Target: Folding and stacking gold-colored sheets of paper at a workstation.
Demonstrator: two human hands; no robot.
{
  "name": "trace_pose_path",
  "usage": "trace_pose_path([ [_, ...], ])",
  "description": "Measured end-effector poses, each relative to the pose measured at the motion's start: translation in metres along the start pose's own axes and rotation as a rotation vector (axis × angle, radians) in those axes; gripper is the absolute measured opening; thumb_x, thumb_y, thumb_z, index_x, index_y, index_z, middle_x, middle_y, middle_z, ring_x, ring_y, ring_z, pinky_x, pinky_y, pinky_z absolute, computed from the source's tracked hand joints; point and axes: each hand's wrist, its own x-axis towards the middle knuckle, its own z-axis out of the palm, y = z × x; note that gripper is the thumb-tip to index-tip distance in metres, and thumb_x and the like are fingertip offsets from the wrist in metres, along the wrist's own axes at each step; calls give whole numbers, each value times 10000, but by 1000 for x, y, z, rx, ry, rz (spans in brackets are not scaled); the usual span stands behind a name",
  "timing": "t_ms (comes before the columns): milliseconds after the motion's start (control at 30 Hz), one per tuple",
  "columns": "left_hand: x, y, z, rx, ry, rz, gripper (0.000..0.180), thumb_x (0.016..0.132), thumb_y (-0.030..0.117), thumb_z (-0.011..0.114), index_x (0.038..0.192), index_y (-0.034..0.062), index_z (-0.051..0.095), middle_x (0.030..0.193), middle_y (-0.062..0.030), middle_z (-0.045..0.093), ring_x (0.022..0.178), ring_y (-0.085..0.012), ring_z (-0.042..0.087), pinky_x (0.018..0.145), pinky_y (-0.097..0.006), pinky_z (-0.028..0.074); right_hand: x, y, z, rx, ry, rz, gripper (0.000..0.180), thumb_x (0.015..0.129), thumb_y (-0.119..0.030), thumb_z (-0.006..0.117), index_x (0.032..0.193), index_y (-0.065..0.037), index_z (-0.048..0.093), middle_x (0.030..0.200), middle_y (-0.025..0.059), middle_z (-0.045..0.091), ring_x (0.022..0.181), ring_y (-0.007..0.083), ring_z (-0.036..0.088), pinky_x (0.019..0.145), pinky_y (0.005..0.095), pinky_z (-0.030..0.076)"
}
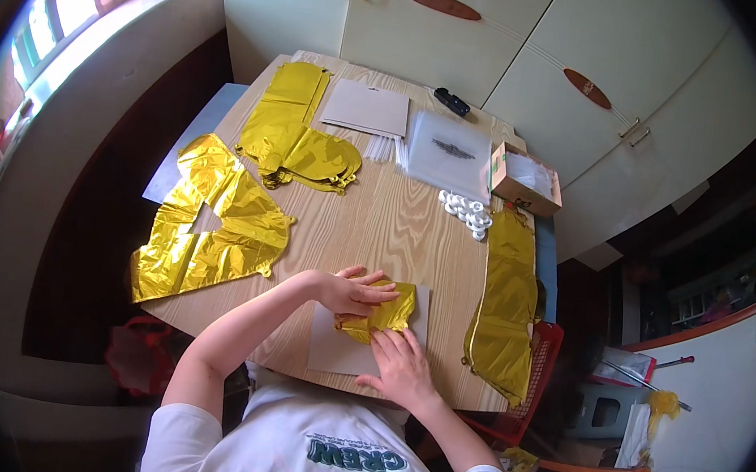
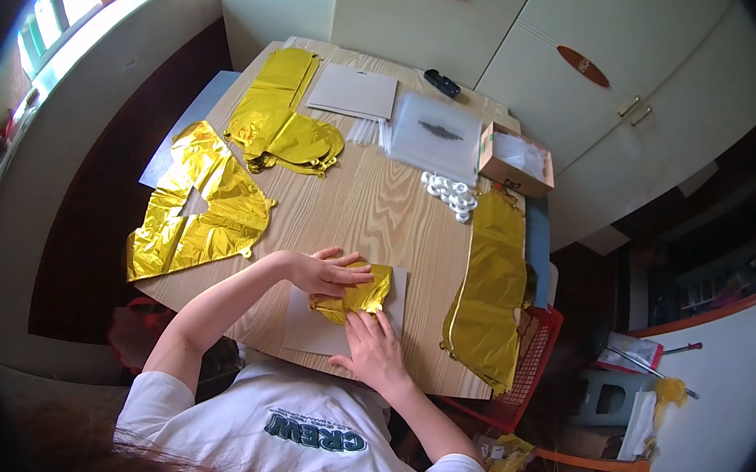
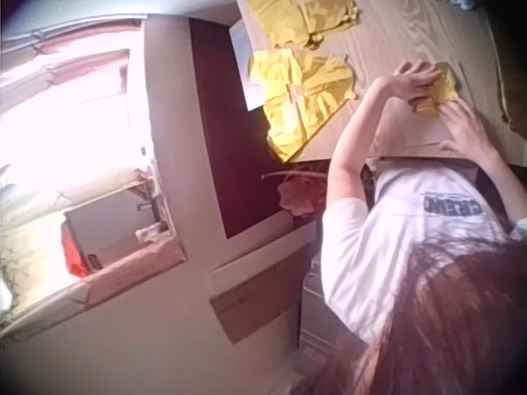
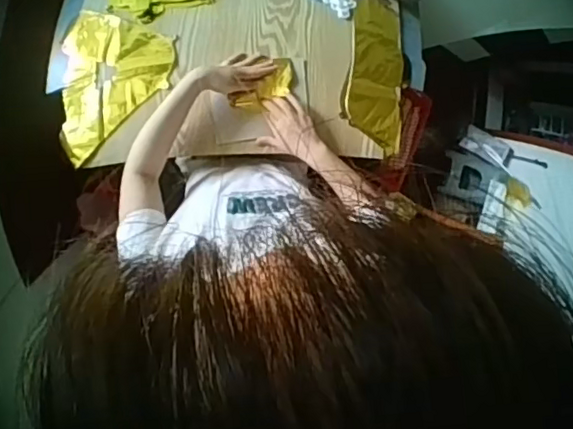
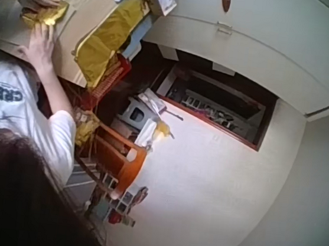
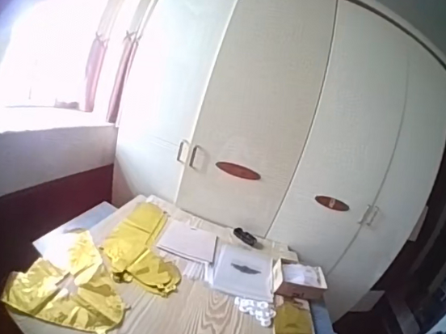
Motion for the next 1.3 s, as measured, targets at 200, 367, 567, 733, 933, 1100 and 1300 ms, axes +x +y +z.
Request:
trace_pose_path([
  [200, 4, 8, 1, 273, -64, -35, 634, 1018, 276, 453, 1588, 296, 177, 1661, 18, 132, 1533, -314, 12, 1213, -577, 61, 1, -1, -1, 17, -7, -14, 764, 777, -615, 663, 1231, -3, 611, 1297, 126, 603, 1238, 255, 537, 1137, 472, 323],
  [367, -5, 22, 5, 300, 73, -42, 542, 1009, 284, 461, 1538, 266, 342, 1631, 7, 245, 1527, -296, 111, 1218, -561, 95, 1, -2, 0, 36, -3, -22, 751, 739, -583, 695, 1210, -5, 607, 1297, 135, 597, 1257, 261, 528, 1142, 476, 335],
  [567, -15, 30, 24, 302, 201, 25, 499, 1018, 301, 449, 1510, 231, 402, 1598, -8, 326, 1503, -279, 220, 1219, -540, 147, 1, -3, -2, 30, 22, -21, 740, 736, -572, 704, 1201, -4, 609, 1270, 133, 608, 1243, 262, 541, 1135, 476, 352],
  [733, -19, 32, 35, 266, 231, 60, 523, 1022, 287, 434, 1530, 183, 363, 1595, -25, 329, 1495, -266, 247, 1219, -526, 169, 0, -3, 1, 34, 52, -16, 725, 738, -567, 708, 1185, -4, 614, 1251, 138, 610, 1232, 262, 549, 1130, 477, 358],
  [933, -24, 42, 39, 280, 279, 28, 570, 972, 208, 476, 1530, 176, 362, 1595, -27, 333, 1491, -229, 262, 1222, -492, 194, 4, 6, -7, 148, 54, -20, 605, 784, -503, 718, 1156, -33, 635, 1178, 125, 648, 1180, 255, 586, 1106, 470, 385],
  [1100, -22, 41, 41, 289, 306, 38, 572, 964, 196, 483, 1525, 180, 371, 1596, -25, 329, 1488, -226, 270, 1218, -497, 203, 29, 54, 5, 236, 297, 142, 332, 868, -263, 707, 1138, -74, 670, 1140, 93, 692, 1179, 248, 604, 1092, 468, 394],
  [1300, -22, 42, 41, 285, 299, 24, 567, 968, 198, 479, 1524, 181, 372, 1602, -22, 317, 1487, -222, 270, 1216, -502, 206, 54, 77, 39, 140, 258, 114, 348, 911, -192, 640, 1225, -42, 657, 1272, 102, 659, 1252, 252, 575, 1117, 483, 365],
])
